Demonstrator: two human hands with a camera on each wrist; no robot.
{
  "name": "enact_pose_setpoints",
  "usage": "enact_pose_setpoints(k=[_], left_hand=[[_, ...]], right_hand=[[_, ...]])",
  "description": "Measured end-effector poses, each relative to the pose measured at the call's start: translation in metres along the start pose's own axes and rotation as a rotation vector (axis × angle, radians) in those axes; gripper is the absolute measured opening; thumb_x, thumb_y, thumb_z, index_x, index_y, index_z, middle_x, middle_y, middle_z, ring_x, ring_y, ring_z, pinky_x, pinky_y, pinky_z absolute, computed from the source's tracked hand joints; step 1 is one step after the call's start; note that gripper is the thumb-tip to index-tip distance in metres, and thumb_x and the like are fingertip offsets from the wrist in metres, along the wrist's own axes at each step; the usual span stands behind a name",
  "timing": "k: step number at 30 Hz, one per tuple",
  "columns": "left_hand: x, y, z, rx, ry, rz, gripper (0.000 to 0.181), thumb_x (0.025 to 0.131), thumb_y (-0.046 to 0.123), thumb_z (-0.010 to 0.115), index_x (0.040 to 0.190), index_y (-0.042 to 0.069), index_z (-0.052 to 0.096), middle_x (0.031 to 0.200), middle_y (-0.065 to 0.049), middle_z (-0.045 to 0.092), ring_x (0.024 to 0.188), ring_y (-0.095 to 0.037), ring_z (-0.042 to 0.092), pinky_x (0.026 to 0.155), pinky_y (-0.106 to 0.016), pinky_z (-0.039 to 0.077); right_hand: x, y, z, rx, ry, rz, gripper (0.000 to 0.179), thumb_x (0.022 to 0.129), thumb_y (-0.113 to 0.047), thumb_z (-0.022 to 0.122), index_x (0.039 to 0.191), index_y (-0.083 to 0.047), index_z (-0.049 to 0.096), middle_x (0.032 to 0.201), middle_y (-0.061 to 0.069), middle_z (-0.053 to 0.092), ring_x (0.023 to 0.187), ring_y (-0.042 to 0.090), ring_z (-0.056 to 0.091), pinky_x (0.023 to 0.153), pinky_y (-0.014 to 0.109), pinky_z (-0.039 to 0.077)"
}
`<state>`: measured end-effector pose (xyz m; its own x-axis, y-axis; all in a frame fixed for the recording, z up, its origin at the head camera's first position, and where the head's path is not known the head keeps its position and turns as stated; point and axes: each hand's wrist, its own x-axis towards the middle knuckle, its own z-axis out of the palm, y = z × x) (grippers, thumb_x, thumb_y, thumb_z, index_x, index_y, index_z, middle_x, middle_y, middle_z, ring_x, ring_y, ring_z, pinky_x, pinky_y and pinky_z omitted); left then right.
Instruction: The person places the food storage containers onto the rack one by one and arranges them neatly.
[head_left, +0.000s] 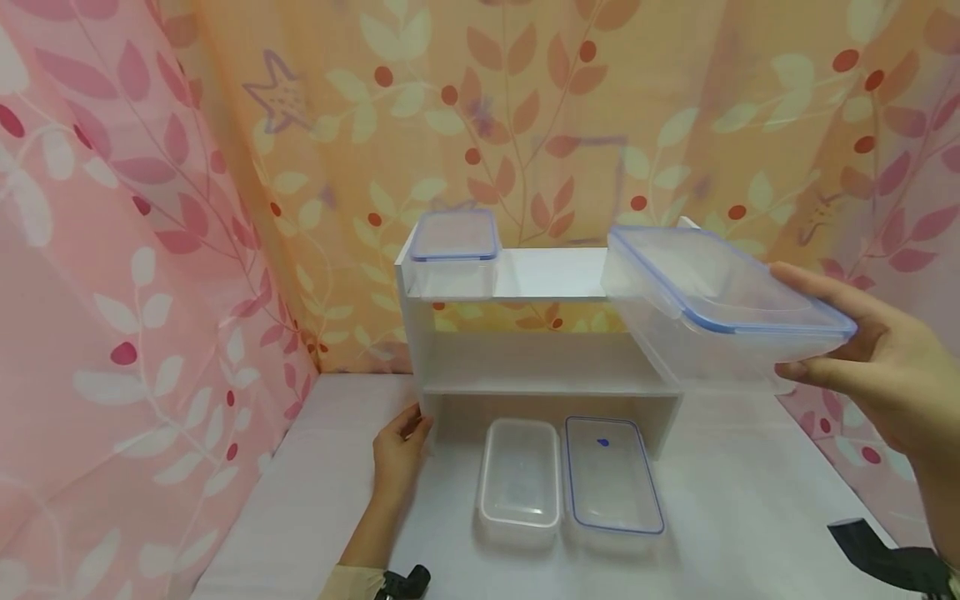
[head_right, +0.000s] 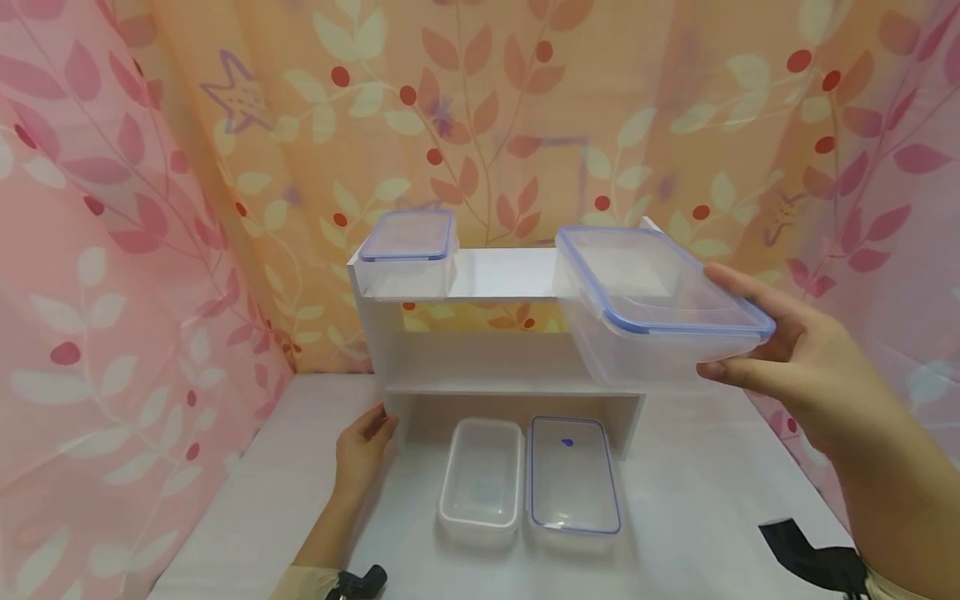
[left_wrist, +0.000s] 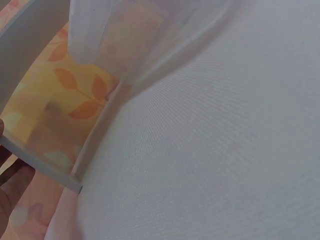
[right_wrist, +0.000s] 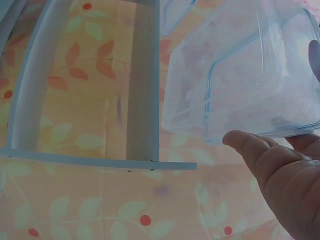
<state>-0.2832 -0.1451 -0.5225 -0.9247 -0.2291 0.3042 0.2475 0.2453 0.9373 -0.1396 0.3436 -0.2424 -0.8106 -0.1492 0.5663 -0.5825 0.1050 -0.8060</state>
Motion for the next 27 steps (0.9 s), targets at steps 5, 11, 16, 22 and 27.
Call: enact_pose_setpoints(k=[5, 11, 16, 22, 27], left_hand=[[0.0, 0.0, 0.0, 0.005, -0.004, 0.006, 0.036, 0.094, 0.015, 0.076, 0.128, 0.004, 0.071, 0.114, -0.014, 0.076, 0.106, -0.028, 0.072, 0.077, -0.014, 0.054], [0.0, -0.001, 0.001, 0.012, 0.003, 0.015, 0.035, 0.094, 0.015, 0.077, 0.127, 0.003, 0.072, 0.115, -0.016, 0.075, 0.106, -0.028, 0.072, 0.078, -0.015, 0.054], [-0.001, -0.001, 0.0, 0.011, -0.006, 0.006, 0.036, 0.095, 0.016, 0.075, 0.129, 0.003, 0.071, 0.12, -0.017, 0.074, 0.11, -0.027, 0.07, 0.077, -0.015, 0.055], [-0.002, -0.001, -0.001, 0.019, -0.01, -0.001, 0.037, 0.096, 0.017, 0.075, 0.13, 0.003, 0.07, 0.122, -0.016, 0.073, 0.112, -0.026, 0.07, 0.078, -0.013, 0.053], [-0.002, -0.001, 0.0, 0.029, -0.003, 0.007, 0.037, 0.095, 0.017, 0.076, 0.129, 0.004, 0.07, 0.119, -0.016, 0.074, 0.11, -0.027, 0.071, 0.079, -0.014, 0.053]], right_hand=[[0.012, -0.003, 0.003, -0.015, -0.019, 0.048, 0.085, 0.084, 0.032, 0.058, 0.158, -0.004, 0.037, 0.139, 0.007, 0.05, 0.1, 0.013, 0.069, 0.072, 0.024, 0.061], [0.029, -0.003, 0.008, -0.089, -0.007, 0.122, 0.082, 0.088, 0.023, 0.063, 0.158, -0.012, 0.039, 0.136, 0.006, 0.05, 0.098, 0.013, 0.069, 0.076, 0.021, 0.059], [0.042, -0.002, 0.012, -0.176, 0.001, 0.198, 0.08, 0.092, 0.012, 0.066, 0.16, -0.02, 0.037, 0.135, 0.002, 0.052, 0.102, 0.011, 0.067, 0.08, 0.017, 0.057], [0.058, 0.001, 0.013, -0.177, 0.017, 0.232, 0.077, 0.095, 0.004, 0.068, 0.16, -0.023, 0.038, 0.135, 0.0, 0.055, 0.107, 0.008, 0.065, 0.082, 0.015, 0.054], [0.068, 0.007, 0.015, -0.101, 0.002, 0.211, 0.076, 0.094, 0.006, 0.067, 0.16, -0.019, 0.037, 0.137, 0.0, 0.055, 0.109, 0.01, 0.063, 0.085, 0.015, 0.053]])
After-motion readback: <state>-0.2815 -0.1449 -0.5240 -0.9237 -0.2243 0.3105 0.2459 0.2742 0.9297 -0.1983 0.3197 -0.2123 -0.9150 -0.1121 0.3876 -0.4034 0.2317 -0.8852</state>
